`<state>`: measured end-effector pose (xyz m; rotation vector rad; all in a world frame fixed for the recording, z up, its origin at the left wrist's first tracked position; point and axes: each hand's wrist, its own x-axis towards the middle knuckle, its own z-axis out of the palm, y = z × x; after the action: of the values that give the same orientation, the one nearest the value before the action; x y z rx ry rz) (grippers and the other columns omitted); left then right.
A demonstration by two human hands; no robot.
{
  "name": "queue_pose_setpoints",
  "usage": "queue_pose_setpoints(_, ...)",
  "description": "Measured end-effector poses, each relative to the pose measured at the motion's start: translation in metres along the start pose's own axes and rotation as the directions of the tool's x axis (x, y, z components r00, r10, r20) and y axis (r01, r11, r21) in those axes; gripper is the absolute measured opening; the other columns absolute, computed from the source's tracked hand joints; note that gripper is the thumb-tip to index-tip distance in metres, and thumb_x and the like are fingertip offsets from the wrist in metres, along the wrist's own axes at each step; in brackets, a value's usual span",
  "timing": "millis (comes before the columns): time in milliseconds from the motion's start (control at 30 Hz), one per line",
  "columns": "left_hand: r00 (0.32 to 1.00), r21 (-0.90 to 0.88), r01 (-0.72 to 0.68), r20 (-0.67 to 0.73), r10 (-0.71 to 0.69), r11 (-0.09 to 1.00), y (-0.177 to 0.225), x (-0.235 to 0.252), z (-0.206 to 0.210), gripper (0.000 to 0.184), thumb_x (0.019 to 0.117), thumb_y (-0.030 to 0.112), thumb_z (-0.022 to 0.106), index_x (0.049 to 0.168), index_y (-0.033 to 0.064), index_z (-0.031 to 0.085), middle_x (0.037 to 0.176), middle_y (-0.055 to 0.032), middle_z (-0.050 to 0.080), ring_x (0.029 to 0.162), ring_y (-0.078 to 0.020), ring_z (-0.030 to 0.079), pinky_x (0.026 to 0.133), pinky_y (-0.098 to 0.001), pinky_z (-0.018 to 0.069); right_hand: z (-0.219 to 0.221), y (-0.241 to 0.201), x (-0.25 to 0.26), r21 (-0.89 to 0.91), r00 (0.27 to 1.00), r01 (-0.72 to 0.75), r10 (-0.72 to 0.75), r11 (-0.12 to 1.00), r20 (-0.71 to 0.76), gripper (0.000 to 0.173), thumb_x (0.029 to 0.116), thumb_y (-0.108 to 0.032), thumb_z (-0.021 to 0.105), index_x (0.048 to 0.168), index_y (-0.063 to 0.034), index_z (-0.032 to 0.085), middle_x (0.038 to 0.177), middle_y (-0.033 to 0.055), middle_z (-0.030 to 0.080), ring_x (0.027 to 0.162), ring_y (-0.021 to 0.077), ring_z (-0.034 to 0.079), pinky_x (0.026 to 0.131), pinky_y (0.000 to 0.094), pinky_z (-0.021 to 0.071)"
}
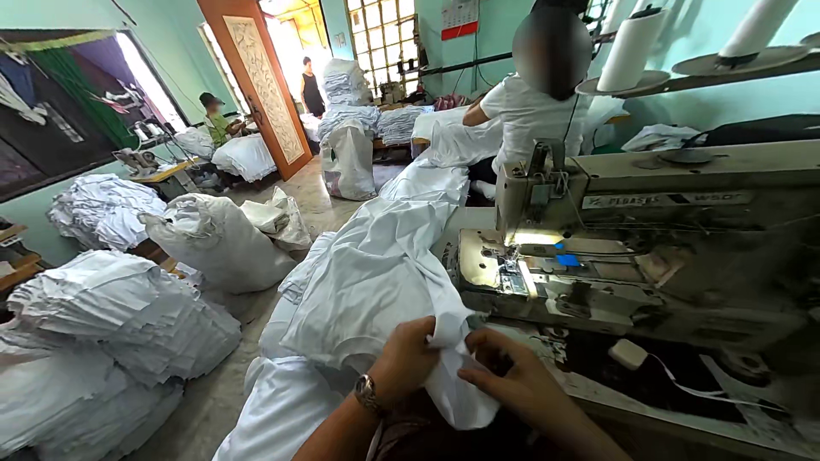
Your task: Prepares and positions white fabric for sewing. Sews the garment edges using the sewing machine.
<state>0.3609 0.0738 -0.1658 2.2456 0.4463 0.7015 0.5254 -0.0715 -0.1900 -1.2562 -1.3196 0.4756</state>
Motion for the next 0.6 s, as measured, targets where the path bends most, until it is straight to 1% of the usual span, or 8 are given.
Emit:
queue_pose_setpoints(100,0.835,0.381,-0.137,-0.451,0.314,0.914,-0.001,0.006,-0.031,0.015,0.0859,-0.006,0.056,0.097,-0.0035,0.066,0.107,-0.0166,0.07,0.102,-0.0226,0.069,0.089,-0.0359,0.0577,-0.006,0.012,0.0,-0.479,0.968,0.064,-0.17,0.876,-0.182,0.022,0.0836,-0.014,0.068,0.104,-0.0046,0.071,0.078,0.0057,0.067,0.061,0.014,0.061,0.056,0.0328,0.0551)
queue_pose_setpoints(167,0.735,0.427,-0.235,-0.51,0.447,0.873,-0.001,0.005,-0.042,0.013,0.0904,-0.002,0.053,0.099,-0.0003,0.063,0.109,-0.0147,0.067,0.109,-0.0171,0.065,0.095,-0.0268,0.0546,-0.014,0.017,0.001,-0.555,0.919,0.024,-0.237,0.832,-0.315,0.02,0.0832,-0.016,0.065,0.1,-0.0046,0.067,0.08,0.0052,0.064,0.064,0.0103,0.059,0.058,0.0259,0.0523)
queue_pose_setpoints(233,0.785,0.454,-0.272,-0.406,0.468,0.849,-0.01,0.0,-0.03,0.016,0.0928,-0.004,0.055,0.104,0.0002,0.066,0.117,-0.0183,0.064,0.113,-0.0205,0.064,0.098,-0.0278,0.0538,-0.015,0.016,0.001,-0.536,0.898,0.044,-0.268,0.843,-0.348,0.019,0.0857,-0.016,0.063,0.1,-0.0037,0.066,0.085,0.0056,0.065,0.072,0.0072,0.06,0.064,0.0207,0.0533)
queue_pose_setpoints(333,0.883,0.509,-0.166,-0.305,0.357,0.845,-0.036,-0.011,-0.017,0.026,0.0893,-0.007,0.061,0.112,-0.001,0.071,0.129,-0.0257,0.062,0.103,-0.0277,0.072,0.086,-0.0354,0.0613,-0.024,0.007,0.0,-0.312,0.907,-0.048,-0.089,0.949,-0.411,0.019,0.084,-0.004,0.064,0.102,0.001,0.067,0.089,0.0055,0.068,0.074,0.0052,0.063,0.066,0.0214,0.0555)
queue_pose_setpoints(433,0.933,0.512,-0.048,-0.284,0.222,0.857,-0.051,-0.026,-0.013,0.031,0.0866,-0.005,0.064,0.117,-0.0021,0.07,0.117,-0.0232,0.065,0.094,-0.0288,0.071,0.081,-0.0385,0.0615,-0.034,0.002,-0.002,0.328,0.862,-0.239,0.355,0.914,-0.362,0.012,0.0882,0.003,0.069,0.097,-0.0047,0.069,0.078,-0.0002,0.07,0.054,0.0025,0.059,0.049,0.0164,0.0504)
queue_pose_setpoints(533,0.955,0.195,0.048,-0.295,0.012,0.98,-0.051,-0.033,-0.013,0.035,0.0939,-0.001,0.059,0.129,-0.0074,0.059,0.102,-0.0099,0.074,0.088,-0.0149,0.073,0.08,-0.0313,0.0611,-0.042,0.018,-0.01,0.714,0.886,-0.311,0.463,0.627,-0.021,0.01,0.0966,-0.005,0.061,0.098,-0.0114,0.069,0.069,-0.0017,0.065,0.047,0.001,0.052,0.045,0.0156,0.0463)
queue_pose_setpoints(567,0.952,-0.137,0.099,-0.276,-0.134,0.986,-0.045,-0.032,-0.017,0.039,0.0964,-0.002,0.056,0.135,-0.0067,0.051,0.099,-0.0078,0.074,0.084,-0.0114,0.072,0.077,-0.0285,0.0607,-0.042,0.024,-0.011,0.747,0.898,-0.326,0.436,0.58,0.054,0.009,0.0985,-0.012,0.061,0.097,-0.015,0.07,0.066,-0.0044,0.062,0.046,-0.0009,0.049,0.045,0.0146,0.0442)
queue_pose_setpoints(600,0.939,-0.517,0.132,-0.208,-0.274,0.846,-0.039,-0.031,-0.022,0.037,0.0998,-0.001,0.052,0.137,-0.0022,0.048,0.096,-0.0092,0.073,0.082,-0.0142,0.072,0.077,-0.0322,0.062,-0.041,0.028,-0.011,0.757,0.904,-0.341,0.416,0.557,0.101,0.009,0.1001,-0.02,0.062,0.095,-0.0187,0.07,0.065,-0.0069,0.06,0.046,-0.0029,0.047,0.043,0.0131,0.0417)
